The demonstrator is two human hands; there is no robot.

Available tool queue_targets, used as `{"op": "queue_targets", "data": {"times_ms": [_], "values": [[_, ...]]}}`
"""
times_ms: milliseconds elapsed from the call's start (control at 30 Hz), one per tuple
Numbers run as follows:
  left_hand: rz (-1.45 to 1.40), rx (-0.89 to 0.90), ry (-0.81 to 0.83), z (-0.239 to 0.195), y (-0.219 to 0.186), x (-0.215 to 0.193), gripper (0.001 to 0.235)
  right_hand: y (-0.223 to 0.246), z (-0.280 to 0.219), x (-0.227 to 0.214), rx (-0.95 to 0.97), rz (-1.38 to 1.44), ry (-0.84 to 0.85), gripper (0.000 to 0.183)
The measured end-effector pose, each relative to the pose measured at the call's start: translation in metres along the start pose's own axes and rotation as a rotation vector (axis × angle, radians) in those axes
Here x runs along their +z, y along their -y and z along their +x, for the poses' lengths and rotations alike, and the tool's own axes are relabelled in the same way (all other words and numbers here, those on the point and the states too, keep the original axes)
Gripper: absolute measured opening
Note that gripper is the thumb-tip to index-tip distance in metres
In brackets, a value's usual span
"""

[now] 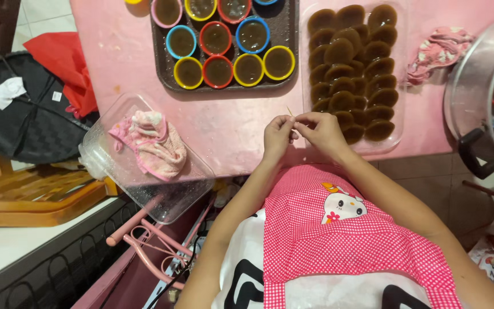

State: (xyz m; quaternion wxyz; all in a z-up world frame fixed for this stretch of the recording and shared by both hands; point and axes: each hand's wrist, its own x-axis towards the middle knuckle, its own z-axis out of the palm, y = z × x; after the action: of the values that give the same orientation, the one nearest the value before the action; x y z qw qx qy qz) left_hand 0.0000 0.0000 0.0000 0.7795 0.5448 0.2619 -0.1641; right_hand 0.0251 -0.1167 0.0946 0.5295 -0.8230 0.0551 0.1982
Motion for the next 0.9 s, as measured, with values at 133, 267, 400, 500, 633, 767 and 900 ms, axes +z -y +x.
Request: {"op": "queue_targets", "data": {"times_ms": [133, 267, 400, 500, 633, 767, 900], "values": [[0.055, 0.023, 0.075, 0.004, -0.001, 0.012, 0.010, -0.011, -0.001, -0.017, 0.030, -0.010, -0.060, 0.016], [0.264, 0.161, 0.107, 0.021, -0.003, 0.020, 0.012, -0.018, -0.003, -0.036, 0.049, -0.044, -0.115, 0.013], [0.519, 0.371, -0.073, 0.031, -0.025, 0.025, 0.017, -0.026, -0.010, -0.064, -0.048, -0.057, -0.225, 0.014], [0.810, 0.641, -0.184, 0.043, -0.038, 0.020, 0.028, -0.039, -0.015, -0.085, -0.081, -0.096, -0.282, 0.013], [1.156, 0.931, -0.299, 0.064, -0.049, 0.016, 0.042, -0.048, -0.022, -0.103, -0.094, -0.063, -0.326, 0.013], [1.434, 0.975, -0.373, 0.080, -0.065, 0.015, 0.065, -0.047, -0.024, -0.112, -0.107, -0.071, -0.360, 0.013], [1.566, 0.963, -0.326, 0.084, -0.081, 0.016, 0.076, -0.048, -0.024, -0.115, -0.162, -0.113, -0.362, 0.012]]}}
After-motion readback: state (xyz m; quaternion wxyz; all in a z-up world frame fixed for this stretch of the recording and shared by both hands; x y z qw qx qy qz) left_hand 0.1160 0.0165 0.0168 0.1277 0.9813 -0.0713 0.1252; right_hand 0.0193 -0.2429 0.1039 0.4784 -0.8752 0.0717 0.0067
